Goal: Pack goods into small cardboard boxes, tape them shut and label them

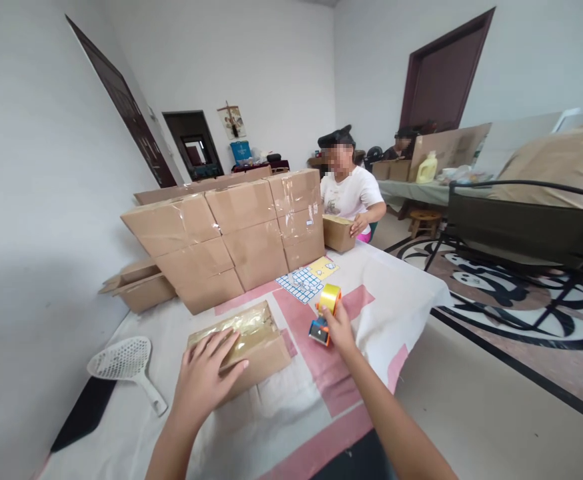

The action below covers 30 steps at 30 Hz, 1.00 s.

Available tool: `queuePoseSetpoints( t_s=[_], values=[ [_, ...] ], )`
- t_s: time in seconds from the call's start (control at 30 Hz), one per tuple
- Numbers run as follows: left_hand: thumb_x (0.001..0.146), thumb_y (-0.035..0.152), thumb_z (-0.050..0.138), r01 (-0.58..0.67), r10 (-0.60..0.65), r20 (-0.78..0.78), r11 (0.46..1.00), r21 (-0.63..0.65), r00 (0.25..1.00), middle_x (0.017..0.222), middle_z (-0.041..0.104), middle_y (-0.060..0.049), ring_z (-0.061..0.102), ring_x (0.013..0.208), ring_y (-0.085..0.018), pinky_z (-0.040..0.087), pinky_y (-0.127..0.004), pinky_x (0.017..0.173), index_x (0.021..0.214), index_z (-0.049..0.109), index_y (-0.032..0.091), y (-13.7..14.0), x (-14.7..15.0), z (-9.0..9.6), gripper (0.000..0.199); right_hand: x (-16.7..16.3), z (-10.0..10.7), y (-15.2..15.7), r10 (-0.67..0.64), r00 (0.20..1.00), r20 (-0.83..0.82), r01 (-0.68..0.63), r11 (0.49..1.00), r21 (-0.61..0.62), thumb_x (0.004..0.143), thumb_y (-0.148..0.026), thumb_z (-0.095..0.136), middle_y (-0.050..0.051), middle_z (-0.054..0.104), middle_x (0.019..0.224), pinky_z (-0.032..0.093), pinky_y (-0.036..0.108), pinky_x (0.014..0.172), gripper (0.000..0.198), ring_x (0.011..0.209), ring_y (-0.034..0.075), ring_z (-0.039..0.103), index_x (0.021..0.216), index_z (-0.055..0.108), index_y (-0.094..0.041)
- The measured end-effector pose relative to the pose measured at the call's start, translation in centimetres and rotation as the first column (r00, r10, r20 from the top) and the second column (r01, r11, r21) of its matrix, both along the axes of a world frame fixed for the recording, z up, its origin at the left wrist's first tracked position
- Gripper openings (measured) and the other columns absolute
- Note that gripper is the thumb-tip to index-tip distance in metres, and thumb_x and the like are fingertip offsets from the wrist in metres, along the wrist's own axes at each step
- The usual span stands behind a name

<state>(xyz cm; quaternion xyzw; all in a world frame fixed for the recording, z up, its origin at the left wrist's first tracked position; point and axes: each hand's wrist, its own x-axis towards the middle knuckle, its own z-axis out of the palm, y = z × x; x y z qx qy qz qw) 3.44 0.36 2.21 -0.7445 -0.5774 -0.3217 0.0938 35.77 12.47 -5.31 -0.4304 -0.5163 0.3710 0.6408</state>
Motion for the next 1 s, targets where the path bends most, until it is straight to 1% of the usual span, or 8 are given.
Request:
queuePoseSetpoints(
  t_s=[0.1,0.17,0.3,0.4,0.6,0.73,0.9,1.0],
  values=[
    [0.084,0.045,0.071,0.094,-0.106,0.111,0.989,0.114,0.988,0.111,0.079,-0.005,0.069,0.104,-0.031,0.048,-0.045,0.1,0.11,0.079,0.036,-0.9,1.8,-0.4,0.029,-1.3,1.1,-3.9,0.089,0.994,-0.068,-0.092,0.995,-0.038,0.093,-0.061,0.059,0.011,0.077,0.102,0.061,0.04,0.077,0.046,0.089,0.027,0.074,0.111,0.063,-0.019],
    [0.086,0.041,0.07,0.131,-0.158,0.209,0.982,0.135,0.965,0.109,0.078,-0.006,0.071,0.102,-0.03,0.054,-0.042,0.095,0.11,0.079,0.035,-1.8,4.1,-0.8,0.026,-2.2,1.8,-6.9,0.207,0.965,-0.161,-0.219,0.974,-0.061,0.092,-0.061,0.063,0.01,0.077,0.1,0.06,0.04,0.078,0.044,0.088,0.027,0.074,0.111,0.064,-0.021],
    [0.087,0.039,0.071,0.286,-0.286,0.259,0.957,0.039,0.922,0.14,0.068,-0.008,0.065,0.127,-0.032,0.054,-0.043,0.105,0.14,0.064,0.037,-3.2,8.8,-1.3,0.054,-3.2,3.4,-12.7,0.445,0.836,-0.323,-0.493,0.866,-0.082,0.088,-0.059,0.071,0.007,0.076,0.096,0.058,0.04,0.08,0.043,0.086,0.027,0.073,0.114,0.067,-0.025],
    [0.088,0.043,0.071,0.394,-0.367,0.287,0.919,-0.038,0.885,0.159,0.051,-0.008,0.052,0.143,-0.035,0.046,-0.048,0.116,0.155,0.046,0.038,-3.7,10.5,-1.5,0.071,-2.9,4.4,-15.7,0.515,0.749,-0.416,-0.591,0.803,-0.07,0.084,-0.06,0.074,0.006,0.075,0.096,0.057,0.04,0.081,0.051,0.088,0.027,0.073,0.122,0.067,-0.027],
    [0.081,0.049,0.079,0.524,-0.335,0.576,0.828,-0.198,0.746,0.164,0.042,-0.009,0.038,0.152,-0.039,0.035,-0.056,0.124,0.158,0.04,0.037,-5.1,11.4,-2.7,0.087,-1.5,5.2,-17.8,0.565,0.726,-0.392,-0.641,0.763,-0.086,0.087,-0.057,0.075,0.006,0.074,0.106,0.054,0.037,0.085,0.057,0.091,0.024,0.072,0.136,0.062,-0.03],
    [0.082,0.061,0.074,0.565,-0.294,0.707,0.805,-0.179,0.643,0.17,0.033,-0.008,0.028,0.157,-0.038,0.029,-0.057,0.126,0.158,0.04,0.036,-5.9,12.2,-2.9,0.087,-1.5,5.3,-18.5,0.559,0.728,-0.397,-0.642,0.759,-0.109,0.086,-0.06,0.074,0.007,0.073,0.114,0.052,0.038,0.091,0.063,0.098,0.024,0.07,0.139,0.061,-0.028],
    [0.078,0.068,0.074,0.606,-0.227,0.789,0.765,-0.218,0.571,0.167,0.038,-0.01,0.038,0.151,-0.04,0.036,-0.055,0.123,0.156,0.04,0.035,-6.4,11.9,-2.4,0.091,-1.5,5.2,-18.8,0.602,0.707,-0.371,-0.678,0.727,-0.11,0.088,-0.063,0.07,0.007,0.072,0.12,0.053,0.039,0.093,0.061,0.1,0.025,0.071,0.139,0.062,-0.031],
    [0.074,0.07,0.076,0.612,-0.178,0.819,0.753,-0.244,0.545,0.165,0.04,-0.011,0.041,0.149,-0.041,0.037,-0.055,0.122,0.154,0.042,0.035,-6.6,11.9,-3.0,0.094,-1.5,4.8,-19.1,0.589,0.733,-0.339,-0.657,0.742,-0.133,0.088,-0.066,0.069,0.008,0.071,0.125,0.053,0.041,0.096,0.062,0.11,0.027,0.069,0.139,0.063,-0.032]
  ],
)
